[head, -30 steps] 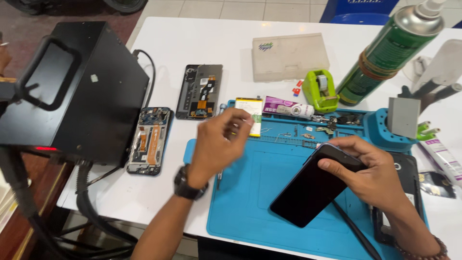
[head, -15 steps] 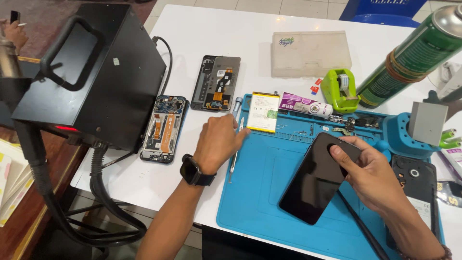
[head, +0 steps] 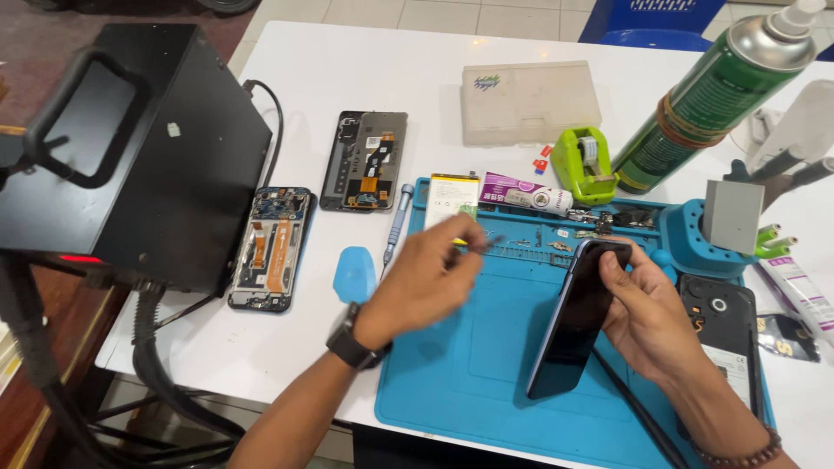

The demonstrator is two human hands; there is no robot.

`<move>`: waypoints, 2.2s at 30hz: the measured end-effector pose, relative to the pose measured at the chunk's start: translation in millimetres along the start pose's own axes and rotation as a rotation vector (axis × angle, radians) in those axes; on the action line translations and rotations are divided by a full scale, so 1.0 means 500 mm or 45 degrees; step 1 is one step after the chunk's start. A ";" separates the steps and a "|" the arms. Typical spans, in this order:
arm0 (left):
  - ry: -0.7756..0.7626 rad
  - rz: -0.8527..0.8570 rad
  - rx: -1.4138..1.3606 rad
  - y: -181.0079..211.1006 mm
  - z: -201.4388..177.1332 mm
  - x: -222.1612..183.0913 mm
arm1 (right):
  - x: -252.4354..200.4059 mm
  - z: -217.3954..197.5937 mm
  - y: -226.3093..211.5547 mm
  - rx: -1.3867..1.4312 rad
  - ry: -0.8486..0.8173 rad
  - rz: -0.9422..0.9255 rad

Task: The person uses a blue suction cup to separate the screen from the smartphone body, then wipes the screen with a blue cloth. They handle the phone's internal components, including the battery and motherboard, and compare parts from another disassembled phone. The person continues to manipulate the phone and its components on a blue mat.

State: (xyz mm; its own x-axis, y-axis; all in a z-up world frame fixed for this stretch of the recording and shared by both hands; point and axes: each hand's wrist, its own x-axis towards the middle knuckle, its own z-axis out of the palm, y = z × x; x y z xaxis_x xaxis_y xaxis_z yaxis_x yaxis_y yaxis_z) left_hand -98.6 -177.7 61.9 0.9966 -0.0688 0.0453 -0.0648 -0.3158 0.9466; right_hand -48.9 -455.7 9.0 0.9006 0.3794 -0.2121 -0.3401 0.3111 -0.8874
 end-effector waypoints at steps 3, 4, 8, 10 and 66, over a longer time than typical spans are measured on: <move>0.051 0.432 -0.009 0.031 0.048 -0.009 | 0.000 -0.005 0.002 0.024 -0.059 -0.021; 0.051 0.452 0.026 0.040 0.058 -0.010 | 0.000 -0.008 0.003 0.042 -0.075 -0.029; 0.069 0.394 -0.006 0.064 0.089 -0.012 | -0.003 -0.014 0.004 0.075 -0.104 -0.036; 0.092 0.358 -0.051 0.070 0.094 -0.015 | -0.003 -0.014 0.004 0.074 -0.105 -0.039; -0.535 0.045 -0.641 -0.001 0.080 0.015 | -0.007 -0.031 -0.008 0.005 -0.288 0.057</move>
State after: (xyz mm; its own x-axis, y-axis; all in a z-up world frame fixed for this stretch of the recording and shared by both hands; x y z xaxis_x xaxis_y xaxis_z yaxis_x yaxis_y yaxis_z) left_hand -92.9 -215.8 49.0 0.8831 -0.4668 0.0475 0.0359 0.1683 0.9851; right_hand -46.3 -472.0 6.7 0.8012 0.5783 -0.1539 -0.3797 0.2926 -0.8776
